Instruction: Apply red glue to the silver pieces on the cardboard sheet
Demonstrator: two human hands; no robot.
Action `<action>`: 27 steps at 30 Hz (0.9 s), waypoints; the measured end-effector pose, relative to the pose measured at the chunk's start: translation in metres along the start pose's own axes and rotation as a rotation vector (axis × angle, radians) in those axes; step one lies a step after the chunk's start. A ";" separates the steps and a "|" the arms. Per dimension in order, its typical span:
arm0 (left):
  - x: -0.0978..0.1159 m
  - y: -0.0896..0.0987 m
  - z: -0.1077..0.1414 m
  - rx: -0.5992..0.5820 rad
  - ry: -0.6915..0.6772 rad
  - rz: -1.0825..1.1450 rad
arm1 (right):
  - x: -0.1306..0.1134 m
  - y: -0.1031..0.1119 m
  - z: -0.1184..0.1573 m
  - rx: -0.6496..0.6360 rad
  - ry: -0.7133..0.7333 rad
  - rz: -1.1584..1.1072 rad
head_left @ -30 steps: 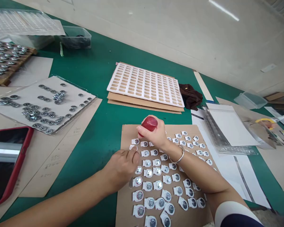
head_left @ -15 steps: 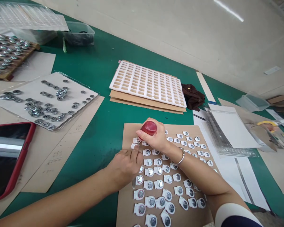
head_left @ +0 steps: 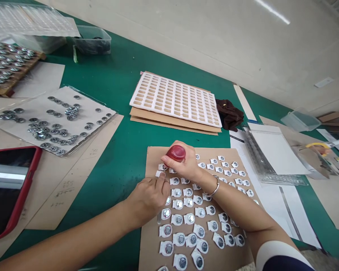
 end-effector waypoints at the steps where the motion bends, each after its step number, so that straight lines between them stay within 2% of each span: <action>1: 0.000 0.000 0.000 -0.002 -0.001 -0.005 | 0.000 0.000 0.000 -0.003 0.004 0.003; 27: -0.001 -0.001 0.000 -0.045 -0.015 0.007 | -0.003 0.000 -0.002 0.028 0.015 -0.025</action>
Point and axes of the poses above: each hand's wrist, its own z-axis away from the middle knuckle, its own y-axis out of the back of the hand, x = y × z, the point moved 4 cm from there along -z, towards the middle knuckle, and after that the axes turned 4 degrees about -x, right-handed, at the moved point
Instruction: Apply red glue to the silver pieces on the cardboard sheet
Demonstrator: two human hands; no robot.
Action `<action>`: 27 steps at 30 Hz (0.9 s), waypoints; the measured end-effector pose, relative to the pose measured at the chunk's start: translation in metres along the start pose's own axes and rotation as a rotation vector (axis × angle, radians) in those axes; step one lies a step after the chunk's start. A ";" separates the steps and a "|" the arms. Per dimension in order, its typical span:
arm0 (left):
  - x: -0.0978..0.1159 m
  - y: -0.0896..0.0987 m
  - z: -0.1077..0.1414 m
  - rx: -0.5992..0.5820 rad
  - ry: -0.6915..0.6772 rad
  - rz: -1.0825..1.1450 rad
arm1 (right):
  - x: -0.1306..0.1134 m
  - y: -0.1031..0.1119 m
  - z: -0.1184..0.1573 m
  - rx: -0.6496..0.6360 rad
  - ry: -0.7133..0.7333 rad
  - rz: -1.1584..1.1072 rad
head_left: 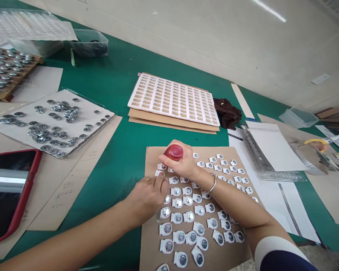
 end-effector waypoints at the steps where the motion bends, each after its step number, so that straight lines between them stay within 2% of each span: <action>1: 0.000 0.000 0.000 -0.001 0.000 0.002 | 0.000 0.000 0.000 0.002 0.006 0.001; 27: -0.001 0.001 -0.002 -0.019 -0.008 -0.006 | 0.003 0.001 0.001 0.004 -0.025 0.015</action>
Point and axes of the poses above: each hand's wrist, its own z-axis away from the middle knuckle, its own y-axis out of the back of the hand, x = y × z, the point moved 4 cm from there along -z, towards the middle knuckle, and after that the axes turned 4 degrees about -x, right-handed, at the moved point
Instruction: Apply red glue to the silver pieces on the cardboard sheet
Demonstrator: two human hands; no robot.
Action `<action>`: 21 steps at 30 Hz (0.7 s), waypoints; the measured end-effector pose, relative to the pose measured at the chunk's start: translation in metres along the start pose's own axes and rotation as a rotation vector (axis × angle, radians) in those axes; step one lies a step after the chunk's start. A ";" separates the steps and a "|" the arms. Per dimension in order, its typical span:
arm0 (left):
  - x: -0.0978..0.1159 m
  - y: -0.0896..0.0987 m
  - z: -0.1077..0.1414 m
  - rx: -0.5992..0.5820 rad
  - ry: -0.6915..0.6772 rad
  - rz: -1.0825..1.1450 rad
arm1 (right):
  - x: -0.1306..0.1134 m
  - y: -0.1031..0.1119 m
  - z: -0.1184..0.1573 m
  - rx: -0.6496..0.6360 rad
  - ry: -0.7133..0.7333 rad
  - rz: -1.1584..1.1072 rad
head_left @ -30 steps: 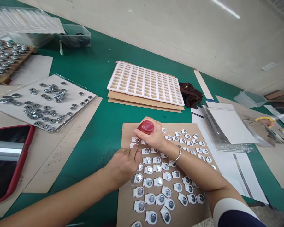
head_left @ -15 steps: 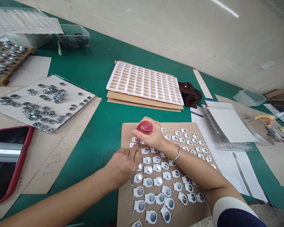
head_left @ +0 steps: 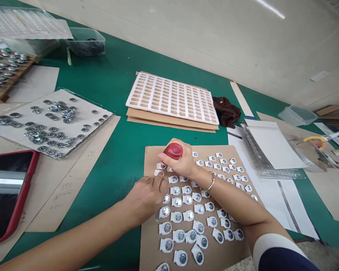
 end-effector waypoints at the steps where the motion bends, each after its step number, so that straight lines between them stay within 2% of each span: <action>1: 0.000 0.000 0.000 -0.001 0.003 0.004 | 0.000 0.000 0.000 0.000 0.000 0.000; 11: -0.001 0.000 0.000 -0.037 0.016 0.040 | 0.003 0.000 0.000 0.035 0.028 0.013; 21: 0.000 0.001 -0.001 -0.015 0.023 0.056 | 0.004 0.000 -0.001 0.048 0.054 0.028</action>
Point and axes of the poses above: each hand's wrist, its own z-axis away from the middle knuckle, its own y-axis out of the back of the hand, x = y × z, the point moved 4 cm from there along -z, towards the middle knuckle, and after that the axes turned 4 degrees about -x, right-handed, at the moved point
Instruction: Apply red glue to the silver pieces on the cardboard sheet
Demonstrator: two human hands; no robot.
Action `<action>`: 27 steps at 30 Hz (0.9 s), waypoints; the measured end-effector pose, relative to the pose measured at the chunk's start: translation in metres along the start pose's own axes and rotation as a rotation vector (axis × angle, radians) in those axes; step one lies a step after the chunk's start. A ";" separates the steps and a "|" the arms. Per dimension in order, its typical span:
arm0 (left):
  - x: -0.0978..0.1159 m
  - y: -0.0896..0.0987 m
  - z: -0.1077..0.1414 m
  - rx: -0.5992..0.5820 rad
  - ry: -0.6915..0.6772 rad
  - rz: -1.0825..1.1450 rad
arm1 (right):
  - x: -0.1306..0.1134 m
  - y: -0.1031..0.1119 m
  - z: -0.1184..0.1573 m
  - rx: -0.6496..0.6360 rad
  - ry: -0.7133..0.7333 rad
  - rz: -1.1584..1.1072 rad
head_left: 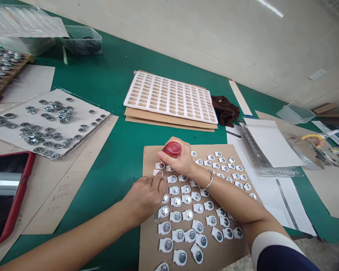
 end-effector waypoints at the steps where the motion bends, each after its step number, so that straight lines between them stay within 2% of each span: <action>1: 0.000 0.000 0.000 -0.004 0.002 0.002 | 0.000 0.000 0.000 0.003 0.007 0.001; 12: 0.000 0.000 0.000 0.008 -0.019 -0.014 | 0.001 0.003 0.000 0.022 0.016 -0.001; 27: -0.002 0.001 0.000 -0.044 -0.030 0.015 | 0.003 0.006 0.001 0.038 0.055 0.015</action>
Point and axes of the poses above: each hand's wrist, its own z-axis away from the middle knuckle, its own y-axis out of the back of the hand, x = y × z, the point moved 4 cm from there along -z, towards the middle knuckle, and after that the axes turned 4 degrees about -x, right-handed, at the moved point
